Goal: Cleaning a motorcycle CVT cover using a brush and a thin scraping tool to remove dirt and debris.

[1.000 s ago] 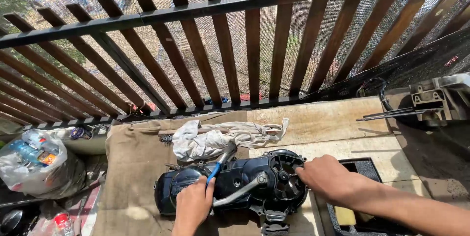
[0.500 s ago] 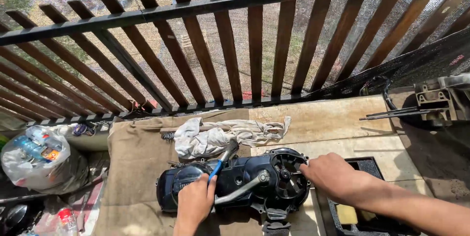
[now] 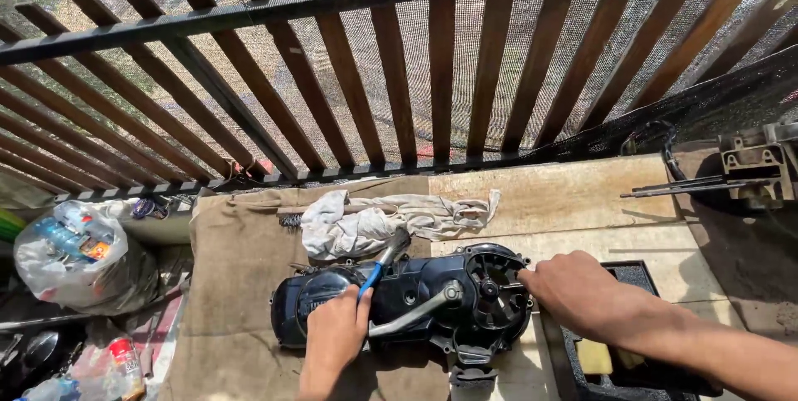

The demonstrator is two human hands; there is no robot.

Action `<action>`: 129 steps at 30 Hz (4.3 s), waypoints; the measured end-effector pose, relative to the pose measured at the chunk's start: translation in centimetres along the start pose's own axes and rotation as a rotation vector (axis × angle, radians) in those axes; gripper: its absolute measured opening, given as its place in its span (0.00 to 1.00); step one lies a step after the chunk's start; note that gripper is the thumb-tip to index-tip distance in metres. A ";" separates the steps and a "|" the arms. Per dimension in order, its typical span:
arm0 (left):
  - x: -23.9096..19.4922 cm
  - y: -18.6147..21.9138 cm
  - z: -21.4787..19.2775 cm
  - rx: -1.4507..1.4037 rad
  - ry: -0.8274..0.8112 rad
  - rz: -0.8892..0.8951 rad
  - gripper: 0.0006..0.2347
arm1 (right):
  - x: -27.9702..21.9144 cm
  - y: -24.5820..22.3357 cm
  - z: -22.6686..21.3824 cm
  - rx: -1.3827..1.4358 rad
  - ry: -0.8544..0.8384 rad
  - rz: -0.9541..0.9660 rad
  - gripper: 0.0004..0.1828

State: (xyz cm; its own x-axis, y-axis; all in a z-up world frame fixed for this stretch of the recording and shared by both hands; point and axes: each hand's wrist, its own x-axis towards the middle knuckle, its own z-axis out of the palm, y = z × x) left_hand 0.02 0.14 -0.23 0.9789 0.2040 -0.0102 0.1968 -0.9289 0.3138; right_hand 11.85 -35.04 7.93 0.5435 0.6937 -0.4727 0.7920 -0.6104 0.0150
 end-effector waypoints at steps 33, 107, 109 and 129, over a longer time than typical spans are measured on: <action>-0.3 0.1 -0.5 -0.110 0.034 -0.009 0.16 | 0.2 -0.2 0.9 -0.084 -0.080 0.048 0.10; 7.8 -9.6 -9.4 0.448 -0.093 0.241 0.12 | -0.5 0.8 -0.8 -0.085 -0.253 0.144 0.18; 6.4 -10.8 -9.4 0.472 -0.175 0.193 0.14 | -0.6 0.6 -0.8 -0.081 -0.317 0.145 0.19; -4.2 -10.3 -10.2 0.226 0.186 -0.197 0.12 | -0.8 0.2 0.2 -0.099 -0.170 0.111 0.14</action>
State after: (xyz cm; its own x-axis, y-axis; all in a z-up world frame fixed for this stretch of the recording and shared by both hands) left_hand -6.71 12.00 6.26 0.8982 0.4198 0.1304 0.4085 -0.9067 0.1049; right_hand 11.53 -35.78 8.13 0.5808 0.5445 -0.6052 0.7578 -0.6332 0.1575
